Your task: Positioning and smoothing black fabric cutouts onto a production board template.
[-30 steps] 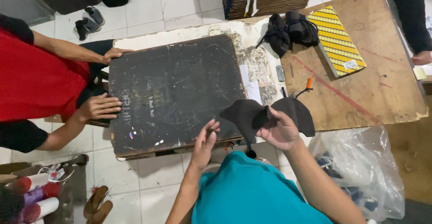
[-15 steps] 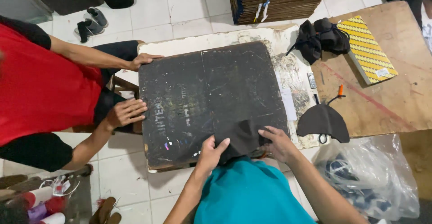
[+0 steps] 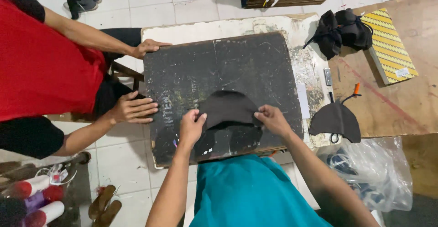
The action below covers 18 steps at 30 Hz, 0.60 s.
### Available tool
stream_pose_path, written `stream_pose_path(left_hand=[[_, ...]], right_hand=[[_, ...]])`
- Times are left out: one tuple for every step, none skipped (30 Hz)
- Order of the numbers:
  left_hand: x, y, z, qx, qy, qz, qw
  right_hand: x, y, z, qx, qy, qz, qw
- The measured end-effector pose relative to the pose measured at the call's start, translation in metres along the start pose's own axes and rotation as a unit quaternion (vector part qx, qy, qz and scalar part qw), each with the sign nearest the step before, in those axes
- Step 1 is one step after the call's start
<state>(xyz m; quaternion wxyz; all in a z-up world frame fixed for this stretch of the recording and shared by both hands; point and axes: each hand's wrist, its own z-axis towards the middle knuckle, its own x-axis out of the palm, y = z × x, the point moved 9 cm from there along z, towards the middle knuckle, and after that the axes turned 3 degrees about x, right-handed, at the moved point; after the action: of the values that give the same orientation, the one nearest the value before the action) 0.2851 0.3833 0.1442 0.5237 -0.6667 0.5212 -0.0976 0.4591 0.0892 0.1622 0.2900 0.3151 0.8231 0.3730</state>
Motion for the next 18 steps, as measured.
stream_pose_path(left_hand=[[-0.001, 0.003, -0.004, -0.003, 0.004, -0.001, 1.0], [-0.002, 0.012, -0.009, -0.034, 0.004, -0.003, 0.999], [0.0, 0.021, -0.013, -0.064, 0.001, -0.012, 0.998], [-0.001, 0.014, -0.027, -0.068, 0.002, -0.018, 0.998], [-0.01, 0.01, -0.04, -0.088, -0.013, -0.017, 0.996], [-0.018, 0.005, -0.053, -0.109, -0.027, -0.015, 0.994], [-0.017, 0.017, -0.055, -0.116, -0.026, -0.014, 0.993], [-0.014, 0.026, -0.056, -0.104, -0.017, -0.01, 0.994], [-0.012, 0.037, -0.061, -0.096, -0.009, -0.008, 0.995], [-0.016, 0.029, -0.075, -0.107, -0.009, -0.008, 0.994], [-0.023, 0.015, -0.083, -0.097, -0.018, -0.025, 0.995], [-0.029, 0.001, -0.091, -0.086, -0.027, -0.043, 0.995], [-0.03, 0.011, -0.09, -0.091, -0.029, -0.04, 0.995], [-0.031, 0.02, -0.089, -0.091, -0.028, 0.007, 0.995], [-0.03, 0.029, -0.087, -0.088, -0.024, 0.054, 0.994], [-0.031, 0.023, -0.091, -0.091, -0.022, 0.057, 0.994], [-0.032, 0.016, -0.095, -0.096, -0.015, 0.075, 0.992], [-0.032, 0.01, -0.099, -0.102, -0.008, 0.094, 0.99]], right_hand=[[0.004, -0.011, 0.003, 0.005, -0.001, -0.001, 1.0], [0.011, -0.023, 0.006, 0.016, 0.002, -0.023, 1.0], [0.013, -0.034, 0.013, 0.024, 0.007, -0.051, 0.998], [0.011, -0.042, 0.008, 0.027, 0.008, -0.058, 0.998], [0.011, -0.049, 0.004, 0.031, 0.002, -0.067, 0.997], [0.011, -0.057, 0.0, 0.035, -0.003, -0.077, 0.996], [0.01, -0.058, -0.005, 0.041, 0.001, -0.077, 0.996], [0.01, -0.058, -0.009, 0.036, 0.005, -0.089, 0.995], [0.01, -0.058, -0.016, 0.033, 0.013, -0.103, 0.994], [0.01, -0.051, -0.025, 0.041, 0.02, -0.105, 0.993], [0.01, -0.041, -0.031, 0.034, 0.021, -0.134, 0.99], [0.01, -0.029, -0.037, 0.027, 0.022, -0.162, 0.986], [0.011, -0.025, -0.039, 0.03, 0.027, -0.16, 0.986], [0.011, -0.022, -0.042, 0.037, 0.026, -0.2, 0.979], [0.009, -0.02, -0.046, 0.044, 0.022, -0.24, 0.97], [0.011, -0.021, -0.049, 0.047, 0.023, -0.238, 0.97], [0.01, -0.023, -0.052, 0.056, 0.019, -0.255, 0.965], [0.01, -0.025, -0.055, 0.065, 0.015, -0.272, 0.96]])
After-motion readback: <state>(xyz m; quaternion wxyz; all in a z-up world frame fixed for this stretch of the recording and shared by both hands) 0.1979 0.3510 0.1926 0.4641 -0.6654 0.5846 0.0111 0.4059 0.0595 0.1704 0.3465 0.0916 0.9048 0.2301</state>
